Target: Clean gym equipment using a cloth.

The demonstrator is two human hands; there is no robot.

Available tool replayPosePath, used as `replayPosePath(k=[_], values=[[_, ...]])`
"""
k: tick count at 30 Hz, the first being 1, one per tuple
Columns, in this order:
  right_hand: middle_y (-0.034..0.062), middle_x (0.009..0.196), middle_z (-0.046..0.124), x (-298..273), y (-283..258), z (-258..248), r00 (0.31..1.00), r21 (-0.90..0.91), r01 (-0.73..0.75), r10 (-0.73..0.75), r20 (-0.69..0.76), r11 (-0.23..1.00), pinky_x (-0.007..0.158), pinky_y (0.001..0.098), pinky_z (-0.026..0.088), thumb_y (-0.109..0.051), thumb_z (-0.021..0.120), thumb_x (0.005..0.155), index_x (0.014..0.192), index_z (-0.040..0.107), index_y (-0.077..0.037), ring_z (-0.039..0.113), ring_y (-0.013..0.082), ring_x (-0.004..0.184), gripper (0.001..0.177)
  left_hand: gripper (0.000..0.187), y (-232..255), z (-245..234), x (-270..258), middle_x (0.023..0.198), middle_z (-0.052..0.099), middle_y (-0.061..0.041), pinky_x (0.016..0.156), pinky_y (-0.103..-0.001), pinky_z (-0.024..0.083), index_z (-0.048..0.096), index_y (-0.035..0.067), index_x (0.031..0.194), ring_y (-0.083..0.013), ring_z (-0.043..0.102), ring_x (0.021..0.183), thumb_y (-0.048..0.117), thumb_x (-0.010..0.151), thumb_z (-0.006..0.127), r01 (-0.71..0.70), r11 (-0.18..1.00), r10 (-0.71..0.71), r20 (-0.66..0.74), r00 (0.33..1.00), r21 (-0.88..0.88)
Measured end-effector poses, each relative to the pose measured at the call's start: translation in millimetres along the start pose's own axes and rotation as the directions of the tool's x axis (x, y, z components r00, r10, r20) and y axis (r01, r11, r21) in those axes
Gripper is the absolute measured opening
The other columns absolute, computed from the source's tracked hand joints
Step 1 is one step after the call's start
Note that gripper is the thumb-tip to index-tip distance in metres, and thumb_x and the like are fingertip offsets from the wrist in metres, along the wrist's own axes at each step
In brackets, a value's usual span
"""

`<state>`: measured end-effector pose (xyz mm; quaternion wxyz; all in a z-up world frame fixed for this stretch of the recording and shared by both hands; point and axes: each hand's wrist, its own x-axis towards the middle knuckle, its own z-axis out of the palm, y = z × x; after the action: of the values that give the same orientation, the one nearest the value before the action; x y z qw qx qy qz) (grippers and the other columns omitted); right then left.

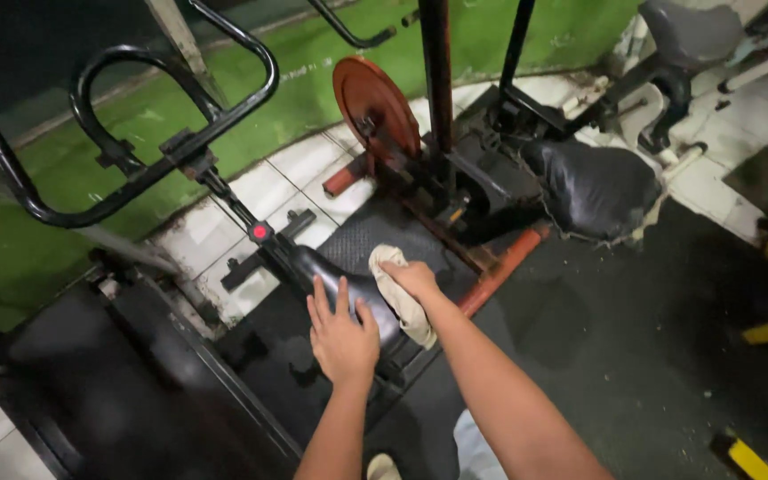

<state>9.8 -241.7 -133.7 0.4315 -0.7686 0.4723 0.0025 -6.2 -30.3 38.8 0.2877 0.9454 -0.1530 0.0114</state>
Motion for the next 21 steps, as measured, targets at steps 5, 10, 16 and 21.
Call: replayPosePath(k=[5,10,16,21], values=[[0.0128,0.094,0.081,34.0,24.6,17.0,0.969,0.291,-0.014,-0.059,0.242,0.957,0.076,0.0356,0.058,-0.065,0.073,0.078,0.098,0.081,-0.001,0.076,0.0217,0.082,0.067,0.051,-1.2,3.4,5.5,0.163,0.036,-0.006,0.107,-0.051,0.043,0.063,0.024,0.139,-0.0345,0.038,0.145,0.034,0.089,0.059,-0.005,1.000,0.005,-0.034,0.999,-0.005],[0.0120,0.083,0.075,-52.2,13.1,10.1,0.985,0.595,0.050,-0.138,0.103,0.802,0.066,0.0385,0.054,-0.054,0.070,0.089,0.090,0.078,-0.003,0.067,0.0205,0.070,0.052,0.049,-1.3,3.3,2.5,0.163,0.038,-0.004,0.104,-0.050,0.045,0.065,0.025,0.137,-0.0324,0.041,0.145,0.031,0.089,0.059,0.024,0.999,-0.025,-0.039,0.999,-0.023],[0.0279,0.137,0.060,-223.8,-23.7,-1.3,0.836,0.574,0.527,-0.261,-0.482,0.627,0.106,0.0432,0.043,-0.025,0.051,0.104,0.146,0.041,0.006,0.060,0.0353,0.123,0.054,0.048,-6.8,8.4,1.5,0.164,0.040,-0.004,0.105,-0.048,0.047,0.065,0.025,0.138,-0.0315,0.043,0.145,0.031,0.090,0.060,-0.018,0.999,0.014,-0.093,0.996,-0.038],[0.0302,0.144,0.057,-252.8,88.1,32.5,0.776,0.287,0.629,-0.561,-0.289,0.722,0.108,0.0435,0.048,-0.001,0.045,0.081,0.151,0.041,0.005,0.059,0.0419,0.132,0.071,0.050,-2.4,-2.3,0.2,0.161,0.041,-0.005,0.102,-0.049,0.046,0.066,0.024,0.136,-0.0333,0.045,0.141,0.029,0.086,0.063,-0.016,1.000,0.016,-0.061,0.998,-0.007]])
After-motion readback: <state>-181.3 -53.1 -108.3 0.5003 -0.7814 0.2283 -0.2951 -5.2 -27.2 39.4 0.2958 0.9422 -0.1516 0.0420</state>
